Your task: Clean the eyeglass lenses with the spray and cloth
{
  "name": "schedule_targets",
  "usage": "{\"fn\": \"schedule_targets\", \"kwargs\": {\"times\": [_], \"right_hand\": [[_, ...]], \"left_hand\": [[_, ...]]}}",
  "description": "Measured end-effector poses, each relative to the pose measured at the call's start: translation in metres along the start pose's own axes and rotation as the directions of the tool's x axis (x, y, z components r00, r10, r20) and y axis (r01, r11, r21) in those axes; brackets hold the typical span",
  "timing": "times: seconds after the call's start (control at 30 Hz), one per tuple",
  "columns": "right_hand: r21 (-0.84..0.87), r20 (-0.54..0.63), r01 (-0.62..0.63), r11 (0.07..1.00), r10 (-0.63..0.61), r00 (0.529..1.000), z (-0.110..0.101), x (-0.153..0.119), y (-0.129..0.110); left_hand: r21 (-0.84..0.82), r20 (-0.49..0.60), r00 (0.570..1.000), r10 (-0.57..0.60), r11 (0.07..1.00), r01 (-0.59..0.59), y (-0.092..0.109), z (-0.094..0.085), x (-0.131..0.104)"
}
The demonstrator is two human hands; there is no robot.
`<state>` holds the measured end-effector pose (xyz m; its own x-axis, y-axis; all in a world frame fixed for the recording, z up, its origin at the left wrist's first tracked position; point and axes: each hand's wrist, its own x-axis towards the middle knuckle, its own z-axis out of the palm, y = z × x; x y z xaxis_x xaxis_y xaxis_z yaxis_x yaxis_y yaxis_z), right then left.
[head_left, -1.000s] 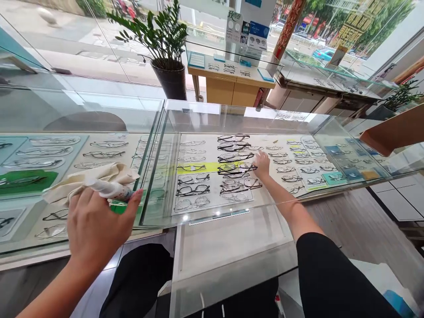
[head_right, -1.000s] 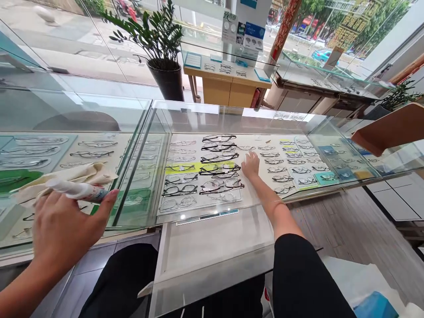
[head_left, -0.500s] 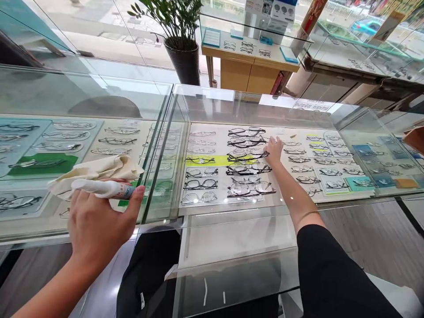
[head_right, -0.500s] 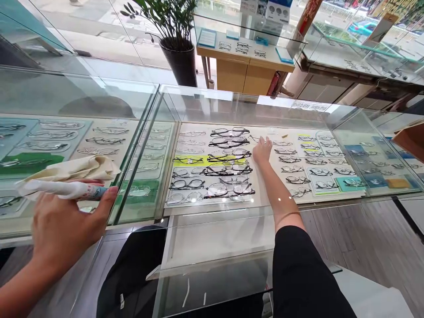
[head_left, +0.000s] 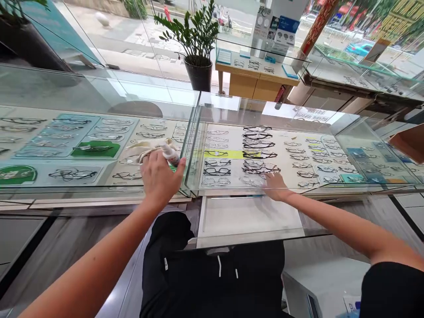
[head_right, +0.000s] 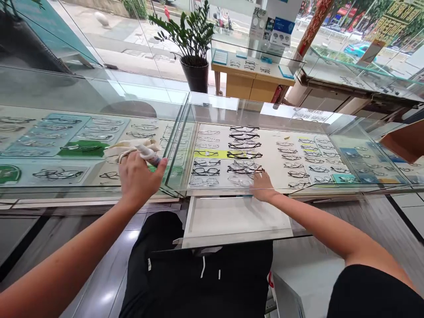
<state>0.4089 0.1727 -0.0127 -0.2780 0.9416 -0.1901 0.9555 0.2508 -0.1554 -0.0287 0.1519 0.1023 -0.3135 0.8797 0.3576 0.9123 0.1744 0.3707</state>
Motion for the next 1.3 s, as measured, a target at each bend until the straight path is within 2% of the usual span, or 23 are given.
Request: {"fn": "schedule_targets", "kwargs": {"times": [0.13, 0.33, 0.4, 0.5, 0.57, 0.63, 0.67, 0.73, 0.8, 0.87, 0.97, 1.03, 1.1, 1.3], "right_hand": [[-0.005, 0.094, 0.045, 0.999, -0.044, 0.995, -0.014, -0.036, -0.030], [-0.048, 0.271, 0.010, 0.999, 0.003, 0.963, -0.065, -0.059, -0.064], [-0.019, 0.346, 0.067, 0.998, -0.056, 0.937, -0.086, -0.078, -0.082], [0.116, 0.429, 0.231, 0.966, -0.258, 0.865, -0.129, -0.121, -0.115], [0.198, 0.362, 0.300, 0.933, -0.354, 0.862, -0.167, -0.141, -0.134], [0.185, 0.225, 0.323, 0.928, -0.360, 0.905, -0.207, -0.138, -0.142], [0.151, 0.142, 0.307, 0.940, -0.327, 0.934, -0.226, -0.125, -0.140], [0.078, -0.020, 0.270, 0.960, -0.270, 0.963, -0.256, -0.076, -0.123], [0.053, -0.158, 0.328, 0.943, -0.317, 0.935, -0.271, -0.008, -0.094], [0.028, -0.178, 0.379, 0.925, -0.368, 0.912, -0.273, 0.063, -0.063], [-0.015, -0.119, 0.306, 0.952, -0.305, 0.945, -0.261, 0.142, -0.035], [-0.035, -0.103, 0.235, 0.971, -0.237, 0.966, -0.249, 0.172, -0.029], [-0.042, -0.095, 0.181, 0.983, -0.184, 0.978, -0.236, 0.188, -0.029], [-0.003, -0.089, 0.128, 0.992, -0.127, 0.988, -0.210, 0.207, -0.021]], "left_hand": [[-0.038, -0.006, 1.000, -0.005, 0.999, 0.005, 0.001, 0.001, -0.002], [-0.071, 0.018, 1.000, -0.006, 0.997, 0.008, 0.004, -0.001, -0.004], [-0.070, 0.014, 1.000, -0.001, 0.998, 0.002, 0.005, -0.001, -0.004], [-0.073, 0.006, 1.000, 0.001, 0.997, -0.001, 0.005, -0.001, -0.003], [-0.082, 0.012, 1.000, 0.000, 0.997, 0.001, 0.004, 0.000, -0.003], [-0.085, 0.012, 1.000, 0.001, 0.996, 0.000, 0.004, 0.000, -0.003], [-0.084, 0.010, 1.000, 0.003, 0.996, -0.002, 0.003, 0.000, -0.003], [-0.080, 0.007, 1.000, 0.005, 0.997, -0.004, 0.003, 0.000, -0.003], [-0.079, 0.006, 1.000, 0.007, 0.997, -0.007, 0.003, -0.001, -0.003], [-0.079, 0.004, 1.000, 0.015, 0.997, -0.014, 0.003, -0.002, -0.003], [-0.070, -0.006, 1.000, 0.023, 0.997, -0.023, 0.001, -0.001, -0.002], [-0.064, -0.016, 1.000, 0.008, 0.998, -0.009, 0.000, 0.000, -0.002], [-0.065, -0.025, 1.000, -0.017, 0.998, 0.016, -0.001, 0.001, -0.002], [-0.088, -0.032, 0.999, -0.042, 0.995, 0.039, -0.001, 0.001, -0.002]]}}
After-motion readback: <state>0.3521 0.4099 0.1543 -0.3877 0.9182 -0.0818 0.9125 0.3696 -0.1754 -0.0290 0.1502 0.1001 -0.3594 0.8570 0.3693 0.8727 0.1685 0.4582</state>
